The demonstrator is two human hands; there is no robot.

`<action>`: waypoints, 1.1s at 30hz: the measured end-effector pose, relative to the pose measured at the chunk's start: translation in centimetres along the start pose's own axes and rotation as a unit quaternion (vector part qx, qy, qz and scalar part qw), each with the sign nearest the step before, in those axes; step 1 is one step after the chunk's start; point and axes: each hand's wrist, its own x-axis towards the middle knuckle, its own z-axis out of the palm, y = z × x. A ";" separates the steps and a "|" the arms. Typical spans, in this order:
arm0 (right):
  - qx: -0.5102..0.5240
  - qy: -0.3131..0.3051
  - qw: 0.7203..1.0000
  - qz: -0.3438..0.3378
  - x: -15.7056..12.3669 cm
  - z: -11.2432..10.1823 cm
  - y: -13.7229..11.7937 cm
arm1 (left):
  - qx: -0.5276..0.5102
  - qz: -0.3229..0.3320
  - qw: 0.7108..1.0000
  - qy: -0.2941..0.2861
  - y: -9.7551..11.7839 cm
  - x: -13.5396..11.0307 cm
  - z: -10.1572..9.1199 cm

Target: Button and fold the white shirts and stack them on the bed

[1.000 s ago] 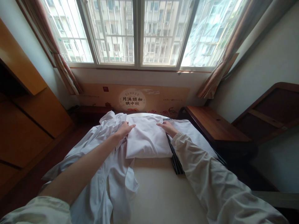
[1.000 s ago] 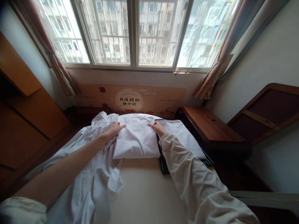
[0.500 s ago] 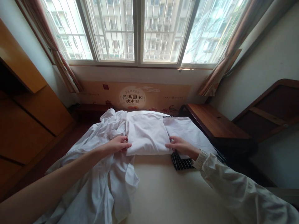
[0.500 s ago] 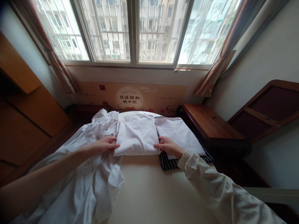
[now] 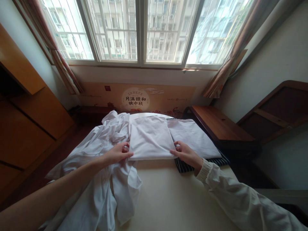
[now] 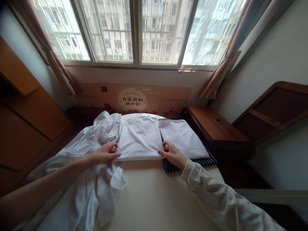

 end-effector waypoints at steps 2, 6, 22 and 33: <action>-0.016 0.003 1.000 -0.011 -0.1 0.0 0.5 | 0.015 0.003 1.000 -0.001 -0.2 -0.2 0.0; -0.091 0.004 0.996 -0.022 -0.3 -0.4 0.9 | 0.127 0.010 0.992 0.022 0.5 -0.9 -0.1; -0.469 -0.021 0.853 -0.230 5.8 6.2 -2.0 | 0.474 0.283 0.833 0.034 2.2 7.9 5.2; -0.495 -0.087 0.846 -0.181 10.8 2.5 -3.9 | 0.493 0.254 0.832 0.014 3.7 11.3 2.6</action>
